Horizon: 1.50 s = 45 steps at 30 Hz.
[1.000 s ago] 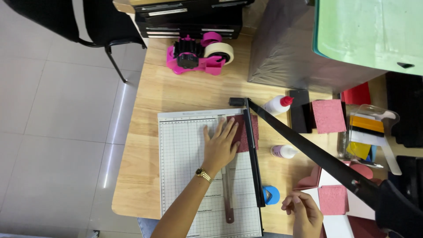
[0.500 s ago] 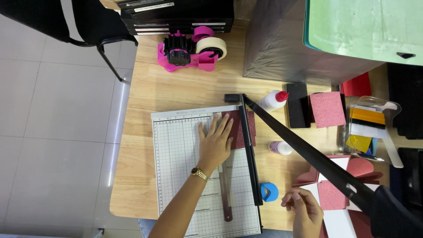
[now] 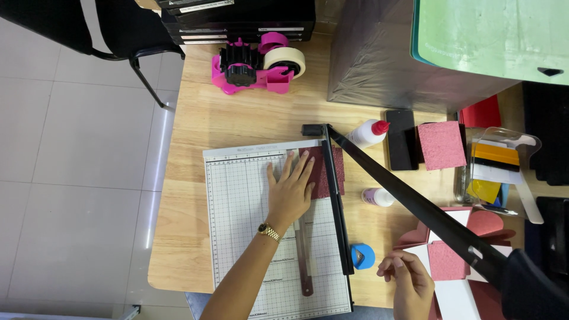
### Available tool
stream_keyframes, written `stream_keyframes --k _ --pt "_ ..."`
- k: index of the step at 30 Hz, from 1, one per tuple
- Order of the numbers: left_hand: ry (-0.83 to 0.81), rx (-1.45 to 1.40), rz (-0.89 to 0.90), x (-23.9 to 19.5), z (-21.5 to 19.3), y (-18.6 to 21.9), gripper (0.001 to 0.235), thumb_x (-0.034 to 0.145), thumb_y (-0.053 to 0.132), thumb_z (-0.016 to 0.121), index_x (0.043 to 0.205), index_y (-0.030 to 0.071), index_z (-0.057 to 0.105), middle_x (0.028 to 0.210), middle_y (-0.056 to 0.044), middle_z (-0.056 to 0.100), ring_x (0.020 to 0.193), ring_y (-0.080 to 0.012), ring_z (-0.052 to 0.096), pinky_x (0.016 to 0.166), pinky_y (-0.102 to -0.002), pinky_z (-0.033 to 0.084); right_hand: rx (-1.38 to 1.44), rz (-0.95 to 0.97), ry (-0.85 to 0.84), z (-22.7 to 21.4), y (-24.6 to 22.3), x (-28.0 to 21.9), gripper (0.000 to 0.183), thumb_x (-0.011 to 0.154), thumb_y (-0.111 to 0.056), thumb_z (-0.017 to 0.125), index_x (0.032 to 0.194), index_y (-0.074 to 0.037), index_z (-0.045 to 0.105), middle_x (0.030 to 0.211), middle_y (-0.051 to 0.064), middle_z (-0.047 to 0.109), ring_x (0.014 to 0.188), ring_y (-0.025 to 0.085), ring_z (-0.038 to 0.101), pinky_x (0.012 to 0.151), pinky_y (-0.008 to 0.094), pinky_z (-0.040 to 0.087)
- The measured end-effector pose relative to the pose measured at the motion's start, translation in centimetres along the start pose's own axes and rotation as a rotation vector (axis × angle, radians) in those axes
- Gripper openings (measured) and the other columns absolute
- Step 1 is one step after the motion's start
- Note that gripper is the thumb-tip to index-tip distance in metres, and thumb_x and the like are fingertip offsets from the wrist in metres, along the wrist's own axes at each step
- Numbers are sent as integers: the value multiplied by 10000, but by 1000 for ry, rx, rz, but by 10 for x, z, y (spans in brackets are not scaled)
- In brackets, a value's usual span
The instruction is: Assemble a decorative paper explosion box by cutting, folding, and punching cardstock.
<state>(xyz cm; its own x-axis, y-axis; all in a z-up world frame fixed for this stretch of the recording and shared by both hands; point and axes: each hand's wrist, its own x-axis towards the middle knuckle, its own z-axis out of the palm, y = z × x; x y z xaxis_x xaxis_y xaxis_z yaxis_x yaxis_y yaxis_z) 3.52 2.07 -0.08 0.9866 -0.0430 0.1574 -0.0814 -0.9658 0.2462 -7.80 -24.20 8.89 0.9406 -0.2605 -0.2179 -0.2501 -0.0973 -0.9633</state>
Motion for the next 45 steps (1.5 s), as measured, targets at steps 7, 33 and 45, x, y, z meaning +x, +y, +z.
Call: stream_keyframes --k 7,33,45 --pt "-19 -20 -8 0 1 0 560 1015 386 483 1552 231 439 1649 46 375 1551 -249 258 1153 -712 203 -3 -37 -18 -1 -1 0 188 1018 -21 501 916 28 651 674 148 647 621 196 605 574 284 427" --pt "-7 -39 -44 -2 0 1 569 997 337 506 1551 216 446 1645 24 385 1539 -256 289 1172 -693 197 45 -12 -21 -4 8 1 169 1024 -25 508 972 33 658 665 173 633 623 223 611 581 299 431" --pt "44 -40 -46 -3 0 2 545 997 348 531 1524 213 491 1622 18 427 1523 -267 324 1170 -690 218 56 -8 -20 -4 8 0 166 1017 -27 508 964 30 655 665 175 624 621 223 604 588 299 420"
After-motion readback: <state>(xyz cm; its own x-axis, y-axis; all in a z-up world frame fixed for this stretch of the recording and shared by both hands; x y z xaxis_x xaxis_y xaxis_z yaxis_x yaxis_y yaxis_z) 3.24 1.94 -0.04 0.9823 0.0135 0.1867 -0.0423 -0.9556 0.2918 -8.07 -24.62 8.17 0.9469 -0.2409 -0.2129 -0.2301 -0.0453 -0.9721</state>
